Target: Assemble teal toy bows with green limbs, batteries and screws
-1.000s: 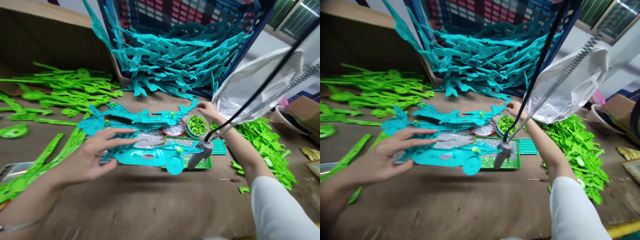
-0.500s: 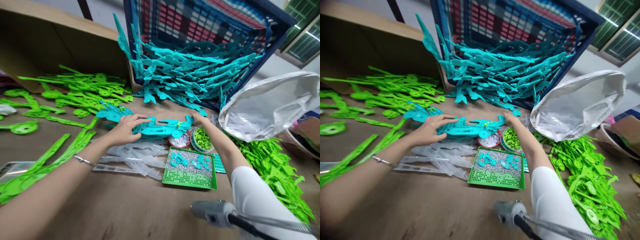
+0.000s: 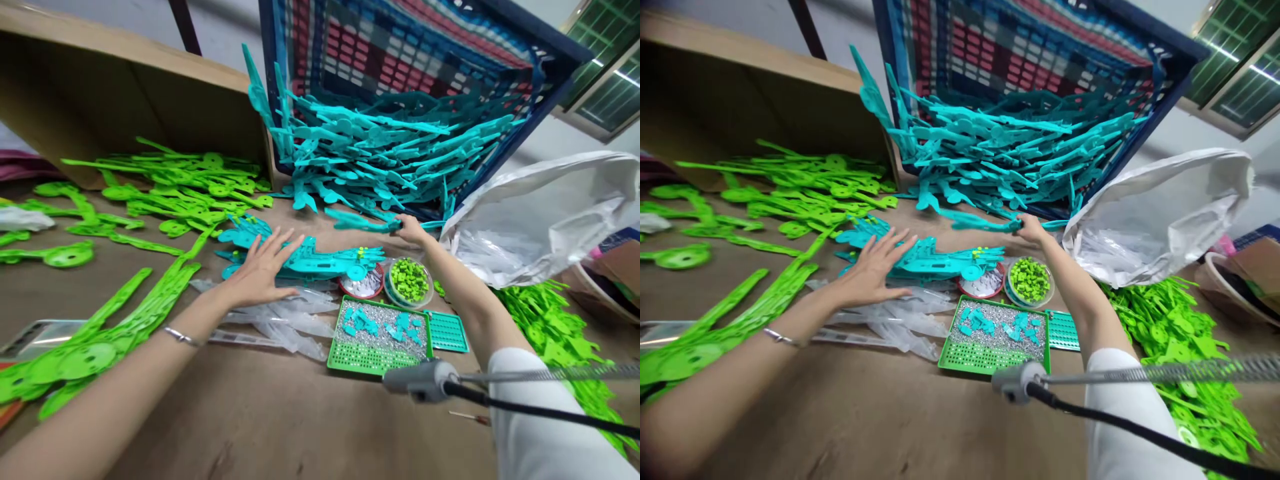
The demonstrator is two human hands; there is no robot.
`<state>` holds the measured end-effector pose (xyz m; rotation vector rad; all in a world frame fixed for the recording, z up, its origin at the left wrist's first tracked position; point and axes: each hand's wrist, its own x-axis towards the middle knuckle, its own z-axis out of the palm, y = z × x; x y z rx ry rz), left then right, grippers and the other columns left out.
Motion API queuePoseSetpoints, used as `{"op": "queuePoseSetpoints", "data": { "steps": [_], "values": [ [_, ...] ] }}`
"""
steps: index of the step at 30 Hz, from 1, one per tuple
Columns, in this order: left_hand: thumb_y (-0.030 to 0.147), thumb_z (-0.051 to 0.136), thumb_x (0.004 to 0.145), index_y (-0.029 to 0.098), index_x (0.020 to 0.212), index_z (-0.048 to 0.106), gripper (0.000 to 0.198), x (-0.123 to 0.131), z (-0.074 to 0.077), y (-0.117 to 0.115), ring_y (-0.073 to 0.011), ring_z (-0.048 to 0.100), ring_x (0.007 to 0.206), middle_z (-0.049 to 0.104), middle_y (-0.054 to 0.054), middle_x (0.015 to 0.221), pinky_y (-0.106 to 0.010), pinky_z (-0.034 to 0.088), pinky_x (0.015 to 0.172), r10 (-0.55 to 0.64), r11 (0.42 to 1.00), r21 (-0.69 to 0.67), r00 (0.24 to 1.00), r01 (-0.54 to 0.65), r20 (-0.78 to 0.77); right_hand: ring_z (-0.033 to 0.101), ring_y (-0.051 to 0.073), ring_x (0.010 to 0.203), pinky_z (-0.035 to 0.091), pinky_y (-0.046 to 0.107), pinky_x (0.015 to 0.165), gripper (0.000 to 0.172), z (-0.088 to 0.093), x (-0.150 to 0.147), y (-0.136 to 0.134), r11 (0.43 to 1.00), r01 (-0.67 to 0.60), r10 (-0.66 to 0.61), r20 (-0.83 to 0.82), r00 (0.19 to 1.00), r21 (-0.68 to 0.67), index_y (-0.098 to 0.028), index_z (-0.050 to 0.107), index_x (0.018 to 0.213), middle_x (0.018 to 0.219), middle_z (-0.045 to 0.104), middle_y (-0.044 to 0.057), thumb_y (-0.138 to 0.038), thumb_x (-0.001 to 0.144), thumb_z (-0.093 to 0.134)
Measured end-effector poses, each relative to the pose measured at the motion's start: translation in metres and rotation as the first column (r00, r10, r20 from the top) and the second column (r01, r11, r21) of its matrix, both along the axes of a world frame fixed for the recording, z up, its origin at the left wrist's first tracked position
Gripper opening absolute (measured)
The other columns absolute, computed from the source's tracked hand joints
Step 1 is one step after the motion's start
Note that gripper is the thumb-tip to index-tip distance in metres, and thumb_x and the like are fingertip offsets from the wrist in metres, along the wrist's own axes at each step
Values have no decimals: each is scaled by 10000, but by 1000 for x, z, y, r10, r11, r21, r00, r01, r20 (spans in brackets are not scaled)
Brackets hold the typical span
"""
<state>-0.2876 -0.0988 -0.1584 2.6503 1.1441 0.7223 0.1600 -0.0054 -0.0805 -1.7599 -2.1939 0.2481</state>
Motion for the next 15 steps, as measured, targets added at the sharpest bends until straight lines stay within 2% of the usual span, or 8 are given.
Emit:
{"op": "queuePoseSetpoints", "data": {
  "steps": [2,4,6,7,9,11,13,15],
  "values": [
    [656,851,686,287,1671,152,1263,3,11,-9,-453,74,1603,161,-158,1738,-682,58,1270,15,999,-41,984,-8,177,664,262,1029,524,353,933,230,12,-12,-2,991,-5,13,-56,998,136,-155,702,981,1050,735,89,-290,806,765],
    [659,878,662,248,1667,136,1315,12,26,-20,-451,170,1586,206,-212,1712,-677,141,1267,58,986,-166,872,28,487,647,266,1073,518,380,964,279,23,-28,-11,931,-57,104,-113,988,361,-163,693,1061,1098,700,104,-366,874,729],
    [652,887,663,276,1654,105,1317,31,45,-32,-450,330,1528,264,-236,1680,-687,294,1204,138,933,-310,614,183,777,638,249,1063,520,396,964,284,36,-47,-27,803,-191,272,-63,960,564,-191,681,1146,1090,667,88,-399,954,657],
    [645,902,648,319,1640,98,1318,44,57,-39,-447,410,1484,290,-221,1669,-682,367,1156,182,895,-343,470,284,864,631,235,1065,521,399,964,288,42,-57,-36,751,-275,335,12,942,600,-208,661,1214,1100,650,78,-390,1000,597],
    [585,940,627,403,1598,134,1276,77,80,-49,-408,534,1392,329,-156,1656,-633,450,1098,242,854,-326,245,405,939,613,214,1091,520,407,976,300,55,-77,-56,688,-424,398,182,899,589,-237,610,1312,1110,625,62,-328,1073,454],
    [530,852,777,385,1546,218,1007,108,101,-56,-314,618,1304,368,-110,1635,-544,479,1096,309,864,-311,70,396,948,607,197,1104,522,415,995,357,66,-93,-75,654,-536,427,325,844,534,-266,560,1384,1130,617,53,-259,1102,342],
    [467,623,964,297,1489,272,654,125,114,-57,-225,642,1249,395,-110,1612,-455,502,1088,397,870,-358,-51,339,916,599,206,1179,513,444,1048,403,70,-97,-93,642,-592,450,387,805,486,-281,488,1462,1218,616,61,-239,1103,310],
    [356,430,1030,237,1451,274,464,118,117,-54,-179,616,1271,413,-115,1595,-403,516,1084,457,868,-410,-127,279,880,552,240,1307,479,487,1120,429,67,-87,-110,644,-586,455,370,810,491,-273,425,1514,1356,583,85,-263,1092,349]
  ]
}}
